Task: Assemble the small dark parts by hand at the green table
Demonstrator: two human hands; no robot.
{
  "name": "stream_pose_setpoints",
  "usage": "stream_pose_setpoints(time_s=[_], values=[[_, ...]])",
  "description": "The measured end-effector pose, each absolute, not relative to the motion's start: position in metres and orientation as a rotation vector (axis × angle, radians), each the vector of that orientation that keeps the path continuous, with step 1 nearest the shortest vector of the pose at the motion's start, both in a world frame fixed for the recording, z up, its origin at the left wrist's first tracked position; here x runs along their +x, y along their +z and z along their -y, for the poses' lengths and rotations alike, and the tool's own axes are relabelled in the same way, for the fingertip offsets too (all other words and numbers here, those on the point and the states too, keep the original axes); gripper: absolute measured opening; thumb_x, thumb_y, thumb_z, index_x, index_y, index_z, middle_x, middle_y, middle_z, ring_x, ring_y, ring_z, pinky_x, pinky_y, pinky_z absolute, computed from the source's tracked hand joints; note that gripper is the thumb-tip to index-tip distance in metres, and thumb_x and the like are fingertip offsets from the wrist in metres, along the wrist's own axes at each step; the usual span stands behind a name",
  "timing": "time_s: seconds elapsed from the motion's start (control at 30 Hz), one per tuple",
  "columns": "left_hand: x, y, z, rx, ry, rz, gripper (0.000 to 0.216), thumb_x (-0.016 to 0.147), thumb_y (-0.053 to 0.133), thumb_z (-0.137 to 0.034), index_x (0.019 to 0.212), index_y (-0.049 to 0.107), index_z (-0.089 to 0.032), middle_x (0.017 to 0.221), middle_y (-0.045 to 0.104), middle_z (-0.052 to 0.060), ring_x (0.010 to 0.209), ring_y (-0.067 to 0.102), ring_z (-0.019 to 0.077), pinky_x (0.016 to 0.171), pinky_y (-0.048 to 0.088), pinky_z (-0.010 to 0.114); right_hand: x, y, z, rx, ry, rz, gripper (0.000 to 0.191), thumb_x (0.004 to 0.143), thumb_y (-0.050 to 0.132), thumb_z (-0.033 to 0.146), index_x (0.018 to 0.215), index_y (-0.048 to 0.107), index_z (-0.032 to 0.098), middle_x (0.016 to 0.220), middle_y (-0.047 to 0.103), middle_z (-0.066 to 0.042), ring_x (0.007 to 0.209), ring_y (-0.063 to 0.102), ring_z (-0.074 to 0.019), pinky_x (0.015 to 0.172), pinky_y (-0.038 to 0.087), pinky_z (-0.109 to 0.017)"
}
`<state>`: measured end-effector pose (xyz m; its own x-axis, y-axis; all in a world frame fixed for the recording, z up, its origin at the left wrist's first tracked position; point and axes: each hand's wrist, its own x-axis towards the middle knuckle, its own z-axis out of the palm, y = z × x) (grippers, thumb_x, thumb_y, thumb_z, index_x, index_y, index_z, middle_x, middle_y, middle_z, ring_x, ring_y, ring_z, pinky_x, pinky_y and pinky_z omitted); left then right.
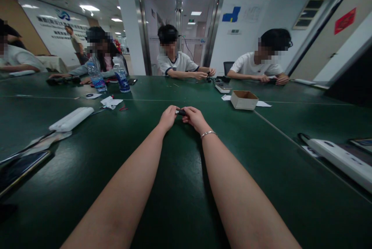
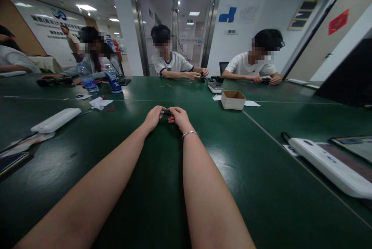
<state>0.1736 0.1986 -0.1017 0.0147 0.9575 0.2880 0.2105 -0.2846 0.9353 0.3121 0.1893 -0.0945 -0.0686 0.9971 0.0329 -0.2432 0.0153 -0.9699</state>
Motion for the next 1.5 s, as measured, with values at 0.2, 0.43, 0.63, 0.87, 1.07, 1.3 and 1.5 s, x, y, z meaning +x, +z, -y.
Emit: stream_pose_setpoints(time_s=[0.2,0.43,0.63,0.87,1.07,1.3,1.5], values=[[0.172,-0.103,-0.200,1.559,1.309,-1.221,0.026,0.087,0.037,-0.026,0.089,0.062,-0.017,0.063,0.050,-0.001,0.056,0.045,0.0123,0.056,0.035,0.024,0.312,-0.093,-0.189,-0.987,1.349,1.095,0.011,0.091,0.057,0.020,0.084,0.062,0.013,0.058,0.057,0.000,0.044,0.055,-0.0079,0.042,0.048,-0.016],[0.172,-0.103,-0.199,1.562,1.297,-1.242,0.024,0.086,0.041,-0.026,0.090,0.062,-0.017,0.061,0.051,-0.001,0.056,0.046,0.0126,0.056,0.036,0.024,0.312,-0.092,-0.186,-1.000,1.343,1.096,0.013,0.092,0.053,0.017,0.084,0.062,0.013,0.058,0.057,0.000,0.044,0.055,-0.0080,0.043,0.048,-0.016],[0.173,-0.102,-0.199,1.565,1.293,-1.249,0.023,0.084,0.042,-0.022,0.090,0.063,-0.017,0.060,0.050,-0.002,0.054,0.045,0.0116,0.055,0.035,0.024,0.312,-0.093,-0.188,-0.993,1.343,1.095,0.010,0.091,0.056,0.018,0.085,0.062,0.013,0.059,0.056,0.000,0.044,0.054,-0.0076,0.042,0.047,-0.016],[0.174,-0.105,-0.202,1.522,1.312,-1.248,0.025,0.087,0.039,-0.024,0.089,0.063,-0.017,0.062,0.050,-0.001,0.053,0.044,0.0108,0.052,0.033,0.023,0.312,-0.093,-0.188,-0.985,1.346,1.092,0.010,0.090,0.059,0.019,0.082,0.062,0.014,0.059,0.057,0.000,0.044,0.054,-0.0075,0.042,0.048,-0.016],[0.172,-0.107,-0.203,1.590,1.286,-1.250,0.024,0.087,0.042,-0.029,0.091,0.063,-0.019,0.060,0.051,-0.002,0.054,0.046,0.0116,0.053,0.034,0.023,0.312,-0.093,-0.186,-0.995,1.339,1.101,0.010,0.090,0.059,0.020,0.084,0.062,0.014,0.061,0.058,0.000,0.045,0.055,-0.0074,0.043,0.048,-0.016],[0.171,-0.110,-0.205,1.638,1.325,-1.264,0.023,0.085,0.043,-0.022,0.099,0.061,-0.017,0.065,0.054,-0.001,0.057,0.048,0.0118,0.057,0.037,0.024,0.314,-0.087,-0.183,-0.958,1.423,1.084,0.020,0.082,0.066,0.014,0.099,0.057,0.018,0.067,0.061,0.003,0.051,0.059,-0.0083,0.052,0.053,-0.018],[0.170,-0.106,-0.201,1.605,1.342,-1.303,0.026,0.085,0.043,-0.020,0.105,0.059,-0.017,0.064,0.052,-0.002,0.055,0.047,0.0120,0.060,0.038,0.024,0.314,-0.081,-0.179,-1.005,1.506,1.240,0.013,0.089,0.059,0.028,0.094,0.056,0.017,0.056,0.057,0.002,0.040,0.052,-0.0096,0.040,0.046,-0.019]])
